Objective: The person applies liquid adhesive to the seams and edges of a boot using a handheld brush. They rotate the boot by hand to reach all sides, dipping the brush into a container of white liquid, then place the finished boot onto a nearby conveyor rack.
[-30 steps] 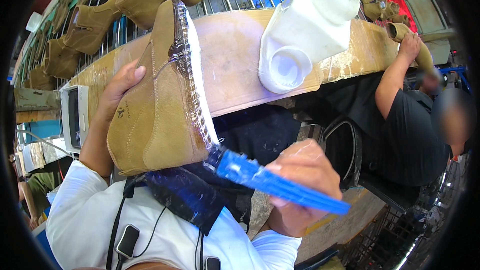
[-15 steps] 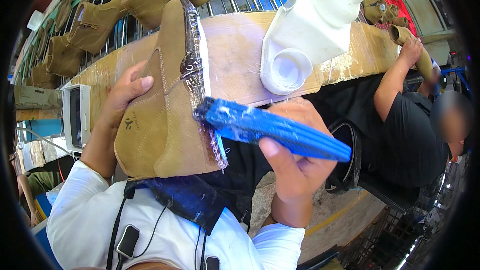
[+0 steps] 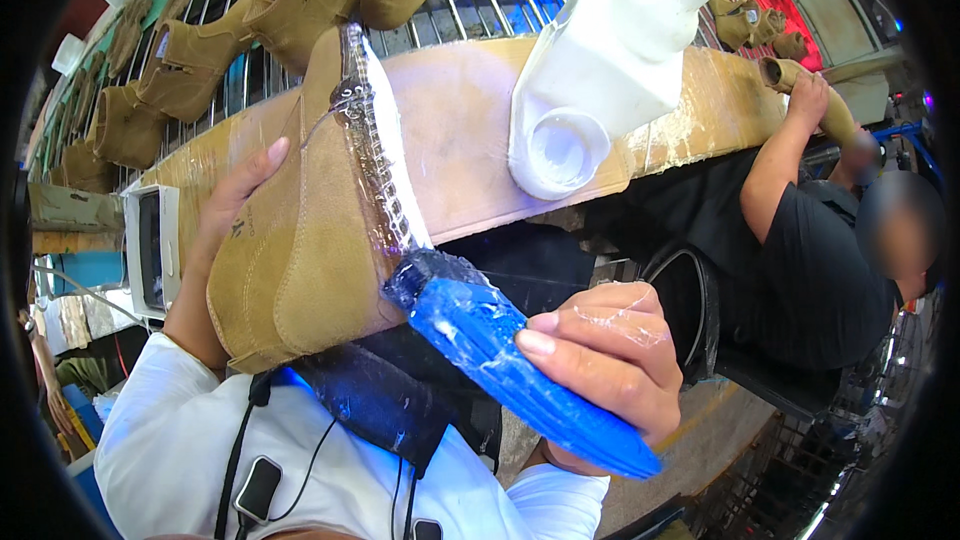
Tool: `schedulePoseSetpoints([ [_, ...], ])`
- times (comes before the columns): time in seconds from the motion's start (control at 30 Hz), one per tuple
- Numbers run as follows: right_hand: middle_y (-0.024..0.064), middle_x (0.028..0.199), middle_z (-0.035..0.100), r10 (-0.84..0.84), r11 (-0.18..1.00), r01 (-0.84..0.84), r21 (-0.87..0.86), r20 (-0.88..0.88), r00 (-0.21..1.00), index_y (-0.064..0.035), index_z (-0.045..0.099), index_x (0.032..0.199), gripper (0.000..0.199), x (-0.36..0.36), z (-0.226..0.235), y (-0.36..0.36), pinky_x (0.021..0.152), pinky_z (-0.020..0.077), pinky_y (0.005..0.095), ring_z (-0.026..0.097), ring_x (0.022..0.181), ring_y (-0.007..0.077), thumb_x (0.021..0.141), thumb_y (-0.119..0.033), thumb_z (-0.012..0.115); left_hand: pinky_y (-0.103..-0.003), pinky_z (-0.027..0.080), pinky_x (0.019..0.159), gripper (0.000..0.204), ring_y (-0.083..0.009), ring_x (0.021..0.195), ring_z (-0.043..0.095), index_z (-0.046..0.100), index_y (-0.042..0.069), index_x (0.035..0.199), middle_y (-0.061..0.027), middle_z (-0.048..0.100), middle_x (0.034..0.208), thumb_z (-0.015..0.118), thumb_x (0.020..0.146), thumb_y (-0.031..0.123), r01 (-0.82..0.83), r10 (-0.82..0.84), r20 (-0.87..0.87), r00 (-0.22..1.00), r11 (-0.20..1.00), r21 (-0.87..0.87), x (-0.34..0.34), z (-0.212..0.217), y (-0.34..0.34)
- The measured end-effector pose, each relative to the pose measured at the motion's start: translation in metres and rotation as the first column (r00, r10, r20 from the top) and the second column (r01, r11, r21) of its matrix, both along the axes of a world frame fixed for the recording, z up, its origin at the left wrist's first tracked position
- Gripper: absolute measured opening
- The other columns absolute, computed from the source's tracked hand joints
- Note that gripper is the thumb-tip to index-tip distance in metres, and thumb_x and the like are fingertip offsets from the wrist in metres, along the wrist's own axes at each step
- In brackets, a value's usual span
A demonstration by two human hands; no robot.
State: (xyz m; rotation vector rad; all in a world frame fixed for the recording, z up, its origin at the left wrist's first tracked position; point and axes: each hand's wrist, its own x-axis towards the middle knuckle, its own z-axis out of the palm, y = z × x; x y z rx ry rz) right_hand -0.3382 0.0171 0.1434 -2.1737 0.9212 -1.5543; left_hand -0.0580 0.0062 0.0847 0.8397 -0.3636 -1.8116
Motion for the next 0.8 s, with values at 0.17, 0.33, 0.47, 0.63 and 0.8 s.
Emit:
schedulePoseSetpoints([
  [0.17,0.0015,0.082,0.064,-0.025,1.000,0.026,0.018,-0.044,0.999,-0.0122,0.073,0.081,0.018,0.007,0.013,-0.004,0.062,0.0459,0.0261,0.057,0.070,0.0158,0.064,-0.017,0.076,-0.034,0.052,0.087,0.045,-0.0230,0.101,0.064,0.049,0.001,0.129,-0.0138,0.061,0.118,0.054,0.094,0.029,-0.052,0.066,-0.106,0.992,0.990,0.133,-0.011,0.018,0.005],
  [0.33,0.0017,0.086,0.064,0.068,0.998,-0.068,0.002,-0.051,0.996,-0.0138,0.074,0.083,0.022,0.005,0.020,-0.013,0.066,0.0459,0.0264,0.057,0.076,0.0156,0.062,-0.018,0.079,-0.036,0.052,0.087,0.045,-0.0235,0.105,0.062,0.049,0.005,0.129,-0.0110,0.060,0.122,0.055,0.093,0.030,-0.061,0.098,-0.176,0.980,0.978,0.201,-0.013,0.025,0.010],
  [0.47,0.0024,0.089,0.063,0.095,0.995,-0.096,-0.028,-0.061,0.994,-0.0149,0.075,0.085,0.026,0.004,0.025,-0.019,0.067,0.0453,0.0262,0.056,0.079,0.0164,0.060,-0.019,0.079,-0.036,0.052,0.087,0.045,-0.0240,0.106,0.061,0.049,0.005,0.130,-0.0117,0.059,0.124,0.056,0.093,0.030,-0.040,0.091,-0.210,0.974,0.972,0.233,-0.009,0.019,0.009],
  [0.63,0.0010,0.088,0.062,0.120,0.991,-0.122,-0.054,-0.037,0.992,-0.0168,0.075,0.083,0.023,0.009,0.030,-0.022,0.068,0.0448,0.0260,0.055,0.078,0.0165,0.060,-0.020,0.079,-0.038,0.051,0.090,0.048,-0.0238,0.110,0.059,0.047,0.007,0.132,-0.0144,0.054,0.130,0.058,0.092,0.029,0.012,0.067,-0.292,0.954,0.965,0.262,0.004,-0.007,0.009],
  [0.8,0.0027,0.088,0.062,0.136,0.987,-0.136,-0.092,-0.006,0.991,-0.0161,0.075,0.083,0.023,0.012,0.027,-0.024,0.068,0.0447,0.0266,0.055,0.077,0.0173,0.060,-0.019,0.078,-0.039,0.046,0.096,0.049,-0.0233,0.116,0.054,0.045,0.007,0.134,-0.0134,0.051,0.133,0.058,0.091,0.027,0.126,-0.062,-0.515,0.855,0.988,0.090,-0.033,0.047,0.001],
])
